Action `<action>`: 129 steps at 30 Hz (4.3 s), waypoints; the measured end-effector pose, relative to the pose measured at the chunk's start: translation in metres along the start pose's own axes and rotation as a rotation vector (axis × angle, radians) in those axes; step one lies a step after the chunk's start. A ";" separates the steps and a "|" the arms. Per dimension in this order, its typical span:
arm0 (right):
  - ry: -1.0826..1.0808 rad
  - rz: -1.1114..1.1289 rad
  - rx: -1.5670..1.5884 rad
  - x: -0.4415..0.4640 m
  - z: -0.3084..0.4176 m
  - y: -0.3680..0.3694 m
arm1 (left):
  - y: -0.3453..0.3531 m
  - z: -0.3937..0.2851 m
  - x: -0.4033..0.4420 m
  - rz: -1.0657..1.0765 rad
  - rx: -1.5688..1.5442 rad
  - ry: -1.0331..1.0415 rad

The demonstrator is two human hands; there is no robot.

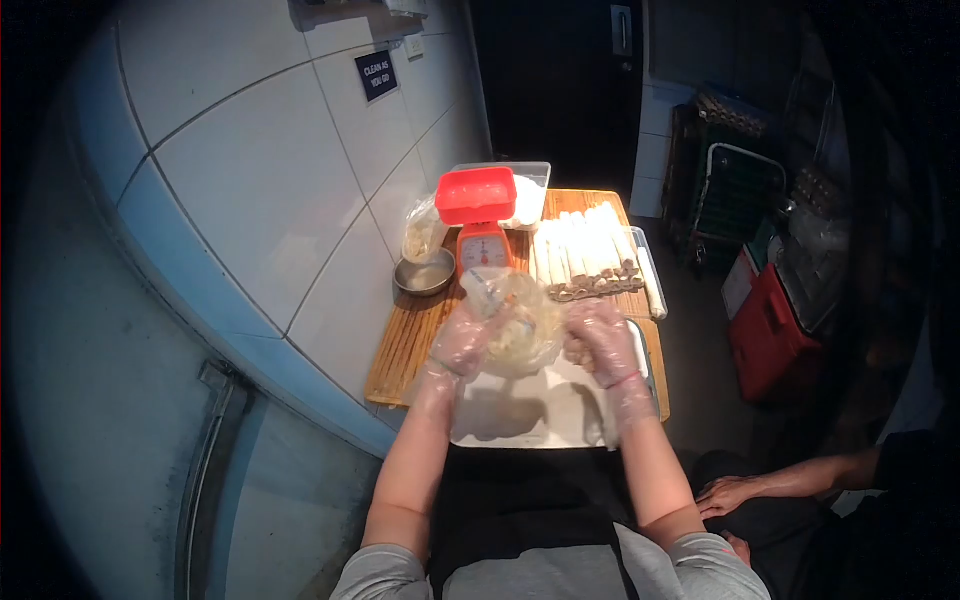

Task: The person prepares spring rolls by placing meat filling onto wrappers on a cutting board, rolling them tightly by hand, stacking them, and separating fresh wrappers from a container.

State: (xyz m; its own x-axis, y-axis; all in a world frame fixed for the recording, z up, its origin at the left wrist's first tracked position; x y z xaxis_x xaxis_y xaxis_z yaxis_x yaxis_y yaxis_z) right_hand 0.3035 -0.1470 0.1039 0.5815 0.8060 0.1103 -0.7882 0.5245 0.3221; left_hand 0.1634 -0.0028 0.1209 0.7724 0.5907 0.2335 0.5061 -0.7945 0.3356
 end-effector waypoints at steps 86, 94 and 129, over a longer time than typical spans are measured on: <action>0.029 -0.017 -1.149 0.044 -0.045 -0.125 | -0.078 0.107 0.028 -0.065 0.260 -0.626; 0.072 -0.157 -1.364 -0.042 -0.024 -0.098 | -0.028 0.070 -0.061 -0.053 0.351 -0.209; -0.445 0.224 -1.195 -0.060 -0.052 -0.017 | 0.032 0.087 -0.058 0.524 0.589 0.315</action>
State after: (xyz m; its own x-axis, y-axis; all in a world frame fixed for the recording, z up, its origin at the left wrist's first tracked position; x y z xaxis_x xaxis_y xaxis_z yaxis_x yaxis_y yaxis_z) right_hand 0.2714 -0.1902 0.0432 0.2493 0.8687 0.4279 -0.4334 0.4953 -0.7529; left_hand 0.1678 -0.0748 0.0390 0.8640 0.0684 0.4987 0.2976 -0.8685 -0.3964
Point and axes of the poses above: each hand's wrist, its own x-axis towards the middle knuckle, its own y-axis out of the palm, z = x × y, the point moved 8 cm from there along x, towards the middle knuckle, and after that the axes turned 9 degrees about -x, right-handed, at the moved point
